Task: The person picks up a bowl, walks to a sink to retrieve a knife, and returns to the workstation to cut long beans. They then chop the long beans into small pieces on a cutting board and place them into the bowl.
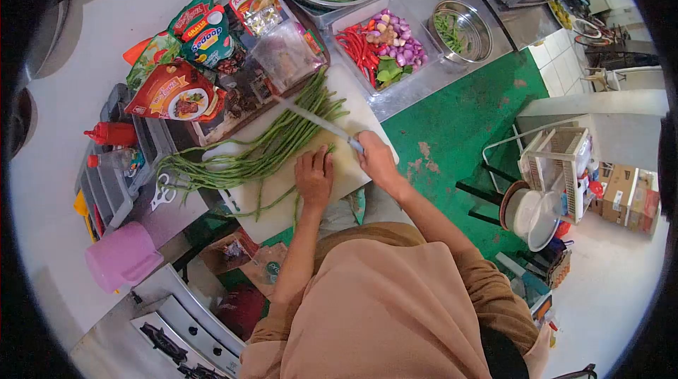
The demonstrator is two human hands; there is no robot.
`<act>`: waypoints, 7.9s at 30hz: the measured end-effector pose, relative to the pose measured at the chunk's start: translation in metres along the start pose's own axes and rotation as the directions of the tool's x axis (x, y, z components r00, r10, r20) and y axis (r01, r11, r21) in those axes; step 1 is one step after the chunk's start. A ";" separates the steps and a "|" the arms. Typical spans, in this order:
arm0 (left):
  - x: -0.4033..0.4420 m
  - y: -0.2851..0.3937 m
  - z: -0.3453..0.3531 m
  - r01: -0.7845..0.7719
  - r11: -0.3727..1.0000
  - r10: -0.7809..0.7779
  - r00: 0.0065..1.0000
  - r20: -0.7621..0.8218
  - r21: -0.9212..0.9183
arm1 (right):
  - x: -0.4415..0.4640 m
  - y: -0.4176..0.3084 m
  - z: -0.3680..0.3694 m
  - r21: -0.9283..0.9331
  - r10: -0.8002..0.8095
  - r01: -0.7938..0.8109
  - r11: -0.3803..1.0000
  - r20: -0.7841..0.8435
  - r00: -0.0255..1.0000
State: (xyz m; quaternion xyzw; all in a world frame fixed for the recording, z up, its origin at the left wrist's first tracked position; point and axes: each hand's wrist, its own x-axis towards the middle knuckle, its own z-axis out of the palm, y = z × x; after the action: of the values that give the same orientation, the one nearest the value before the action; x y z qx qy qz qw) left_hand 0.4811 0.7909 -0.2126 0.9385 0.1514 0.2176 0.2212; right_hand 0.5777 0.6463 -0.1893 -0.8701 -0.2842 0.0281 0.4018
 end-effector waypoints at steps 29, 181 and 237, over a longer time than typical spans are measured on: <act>-0.018 -0.014 0.043 0.037 0.999 -0.040 0.995 -0.096 -0.031 | 0.023 -0.192 0.063 0.335 -0.388 0.269 0.903 0.365 0.846; -0.026 -0.030 -0.032 -0.158 0.973 0.120 0.969 0.217 0.167 | -0.140 -0.020 -0.053 0.089 0.484 -0.519 0.850 0.257 0.837; 0.019 0.007 0.011 0.014 0.944 0.045 0.984 0.170 -0.331 | -0.137 -0.034 -0.051 -0.209 0.365 -0.308 0.928 0.351 0.862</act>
State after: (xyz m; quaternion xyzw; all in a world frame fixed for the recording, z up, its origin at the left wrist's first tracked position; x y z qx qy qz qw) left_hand 0.5040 0.7884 -0.2120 0.9048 0.0852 0.1581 0.3862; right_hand 0.4614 0.5585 -0.1550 -0.9107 -0.2019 0.2469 0.2623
